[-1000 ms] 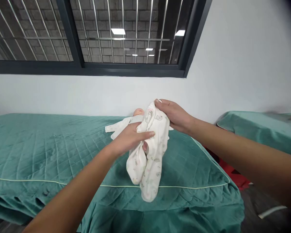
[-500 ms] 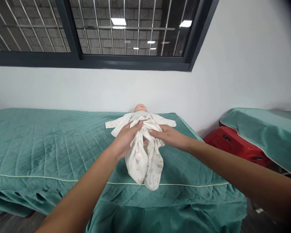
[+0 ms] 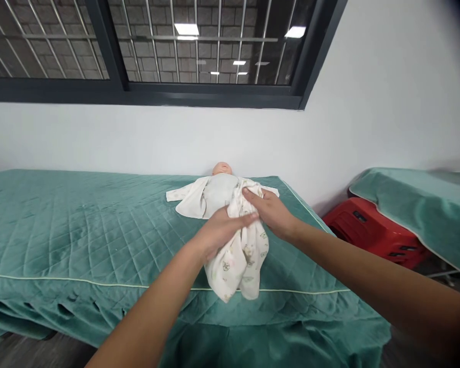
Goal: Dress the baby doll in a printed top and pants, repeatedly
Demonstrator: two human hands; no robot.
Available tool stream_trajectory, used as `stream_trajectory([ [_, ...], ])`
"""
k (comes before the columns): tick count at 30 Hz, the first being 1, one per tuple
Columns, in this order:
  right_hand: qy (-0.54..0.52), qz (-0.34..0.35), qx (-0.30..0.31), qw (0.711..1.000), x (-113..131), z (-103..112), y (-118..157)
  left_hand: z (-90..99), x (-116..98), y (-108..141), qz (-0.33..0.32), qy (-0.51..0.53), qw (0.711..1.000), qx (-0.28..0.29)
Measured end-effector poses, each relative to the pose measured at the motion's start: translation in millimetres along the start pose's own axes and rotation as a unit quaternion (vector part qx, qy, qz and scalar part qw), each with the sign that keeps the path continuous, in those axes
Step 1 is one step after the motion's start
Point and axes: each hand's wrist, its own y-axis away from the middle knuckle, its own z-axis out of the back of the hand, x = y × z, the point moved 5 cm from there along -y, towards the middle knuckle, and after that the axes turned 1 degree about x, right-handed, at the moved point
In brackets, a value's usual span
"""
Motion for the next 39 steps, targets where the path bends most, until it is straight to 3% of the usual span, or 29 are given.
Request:
stream_trajectory([
  [2,-0.034,-0.006,-0.006,0.999,-2.3,4.5,-1.2,-1.1,4.4,5.2,0.02,-0.071,0.996,0.055],
  [5,-0.066,-0.043,0.04,0.996,-8.1,6.4,3.4,9.9,8.0,8.7,0.027,-0.097,0.994,0.049],
  [10,-0.018,-0.114,0.258,0.959,-20.1,-11.1,28.7,28.3,14.8,2.0,-0.012,0.053,0.998,-0.013],
  [12,0.003,-0.124,0.301,0.946,-27.1,-17.0,36.9,28.9,24.5,-0.4,0.001,0.083,0.996,-0.01],
  [14,-0.013,-0.126,0.279,0.952,-33.9,-18.0,39.1,26.9,36.6,-0.1,0.026,0.104,0.994,-0.005],
  [18,-0.139,-0.118,0.128,0.975,-43.2,-3.3,36.9,15.6,57.0,8.0,0.085,0.101,0.991,0.026],
  [21,-0.229,-0.127,0.041,0.964,-51.7,11.5,41.3,4.9,63.5,11.9,0.12,0.081,0.987,0.067],
  [24,-0.269,-0.156,0.019,0.95,-68.7,18.6,51.5,6.2,63.7,4.9,0.112,0.093,0.988,0.053],
  [27,-0.252,-0.188,0.054,0.948,-90.2,13.9,64.9,19.6,63.0,-7.9,0.1,0.097,0.99,0.001],
  [30,-0.24,-0.22,0.109,0.939,-106.2,-0.4,78.4,35.5,59.7,-16.9,0.139,0.015,0.989,-0.056],
  [32,-0.25,-0.236,0.121,0.931,-112.5,-9.2,85.2,41.0,51.2,-21.2,0.155,-0.141,0.977,-0.05],
  [33,-0.255,-0.242,0.121,0.928,-115.3,-12.5,87.6,41.3,45.6,-23.5,0.149,-0.252,0.956,-0.031],
  [36,-0.248,-0.248,0.11,0.93,-126.3,-16.0,91.1,36.0,34.9,-29.7,0.109,-0.522,0.845,0.024],
  [37,-0.233,-0.245,0.102,0.936,-131.1,-14.8,90.8,33.4,35.0,-31.3,0.1,-0.559,0.822,0.035],
  [39,-0.187,-0.225,0.076,0.953,-140.9,-9.5,88.3,28.5,39.4,-34.0,0.089,-0.571,0.814,0.05],
])
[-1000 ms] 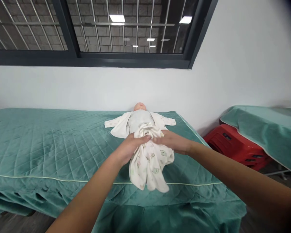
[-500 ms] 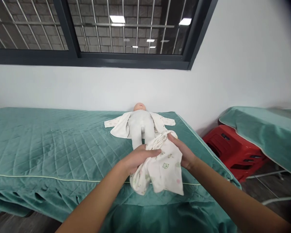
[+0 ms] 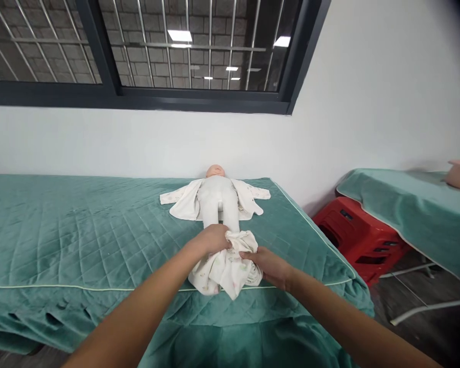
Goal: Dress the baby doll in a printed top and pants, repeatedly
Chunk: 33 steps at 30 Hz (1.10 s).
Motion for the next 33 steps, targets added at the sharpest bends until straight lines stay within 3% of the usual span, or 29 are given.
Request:
stream_trajectory([
  [4,0.131,0.091,-0.086,0.983,-0.4,17.5,-7.2,-10.8,-1.0,-3.6,-0.036,-0.012,0.999,0.003],
  [8,0.211,0.15,-0.18,0.949,2.1,26.2,-4.9,-10.9,-1.0,-0.7,-0.082,0.058,0.995,0.01],
  [11,0.162,0.148,-0.191,0.957,-1.6,23.5,-2.8,-7.7,-2.4,3.5,-0.085,0.119,0.989,0.025],
  [14,0.048,0.155,-0.14,0.977,-2.9,12.5,-3.4,-3.7,-1.6,7.7,-0.058,0.188,0.98,0.02],
  [16,-0.047,0.169,-0.114,0.978,-0.5,6.7,-4.4,-5.4,1.4,9.4,-0.04,0.295,0.954,0.034],
  [19,-0.143,0.196,-0.106,0.964,6.4,4.3,-7.5,-14.2,7.0,7.9,-0.032,0.506,0.858,0.077],
  [21,-0.164,0.203,-0.106,0.959,10.6,4.6,-12.3,-18.3,10.6,3.1,-0.046,0.601,0.794,0.076],
  [23,-0.168,0.203,-0.117,0.958,13.4,6.8,-19.7,-20.9,14.0,-3.9,-0.056,0.648,0.757,0.056],
  [28,-0.115,0.23,-0.185,0.949,21.4,21.7,-43.6,-20.6,17.2,-23.1,-0.012,0.672,0.74,-0.003],
  [33,0.018,0.29,-0.246,0.925,42.5,42.1,-65.3,-4.7,16.5,-39.1,0.021,0.658,0.75,-0.063],
])
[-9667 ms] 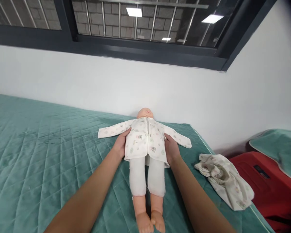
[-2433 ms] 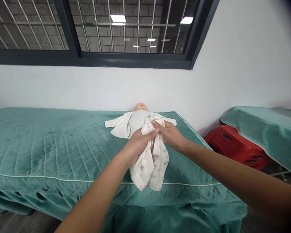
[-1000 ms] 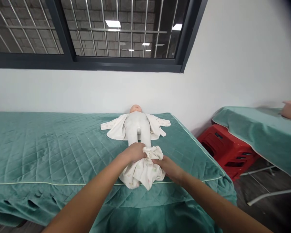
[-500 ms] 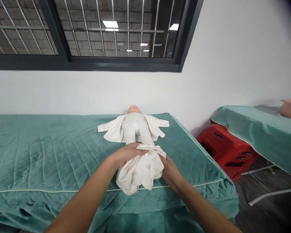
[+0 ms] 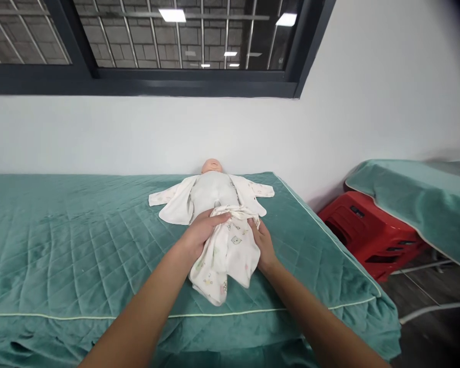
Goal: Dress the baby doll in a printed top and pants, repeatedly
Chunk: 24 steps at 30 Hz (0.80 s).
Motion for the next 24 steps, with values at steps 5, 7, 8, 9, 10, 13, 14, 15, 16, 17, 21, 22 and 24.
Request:
stream_trajectory([
  [5,0.128,0.051,-0.005,0.99,3.3,4.6,-40.7,3.2,-23.6,-20.6,-0.072,-0.154,0.985,-0.034],
  [7,0.128,0.039,0.005,0.991,-1.3,4.4,-54.6,6.0,-34.6,-30.6,-0.121,-0.26,0.956,-0.068],
  [8,0.115,0.027,0.015,0.993,-4.8,3.6,-60.3,7.2,-39.3,-35.7,-0.143,-0.308,0.937,-0.085],
  [9,0.099,0.015,0.022,0.995,-8.5,2.8,-65.0,8.2,-43.3,-40.8,-0.163,-0.348,0.918,-0.102],
  [10,0.084,0.006,0.027,0.996,-12.0,2.2,-68.7,9.2,-46.3,-45.8,-0.178,-0.378,0.901,-0.116],
  [13,0.088,0.007,0.027,0.996,-18.4,2.1,-74.3,12.9,-47.6,-59.0,-0.195,-0.424,0.874,-0.135],
  [14,0.103,0.007,0.024,0.994,-19.7,2.6,-74.7,15.2,-45.8,-62.1,-0.193,-0.428,0.871,-0.141],
  [15,0.121,0.004,0.022,0.992,-20.9,3.1,-74.6,18.7,-43.3,-64.4,-0.187,-0.426,0.872,-0.151],
  [16,0.136,-0.001,0.021,0.991,-21.8,3.5,-74.2,22.9,-40.3,-65.8,-0.179,-0.416,0.876,-0.164],
  [17,0.146,-0.006,0.02,0.989,-22.3,3.8,-73.6,27.3,-37.2,-66.4,-0.173,-0.404,0.881,-0.177],
  [21,0.17,-0.002,0.024,0.985,-19.8,1.4,-72.1,39.5,-29.5,-64.7,-0.173,-0.336,0.912,-0.162],
  [22,0.181,0.003,0.024,0.983,-18.7,0.5,-72.1,41.4,-28.5,-64.4,-0.171,-0.312,0.924,-0.142],
  [24,0.205,0.007,0.025,0.978,-17.4,-1.6,-72.2,45.5,-26.7,-64.2,-0.157,-0.252,0.949,-0.104],
])
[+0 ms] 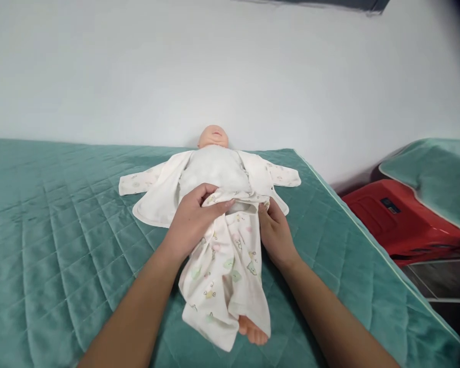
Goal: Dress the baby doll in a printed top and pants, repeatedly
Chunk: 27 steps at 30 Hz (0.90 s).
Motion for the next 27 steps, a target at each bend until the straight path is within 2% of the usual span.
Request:
stream_trajectory([
  [5,0.044,0.017,-0.018,0.999,4.6,-2.8,-2.1,7.5,7.3,-1.4,0.024,0.131,0.991,0.029],
  [12,0.077,0.123,-0.075,0.987,19.7,-0.9,-22.4,13.8,9.0,-0.9,0.008,0.174,0.983,0.065],
  [17,0.032,0.119,-0.059,0.991,16.6,-2.7,-34.7,12.5,8.6,0.7,0.012,0.187,0.977,0.105],
  [23,-0.008,0.063,-0.054,0.997,15.2,-4.0,-31.0,14.5,8.8,0.4,0.012,0.194,0.977,0.086],
  [27,-0.016,0.077,-0.049,0.996,25.6,-3.4,-20.7,18.6,12.2,-1.5,0.006,0.236,0.971,0.038],
])
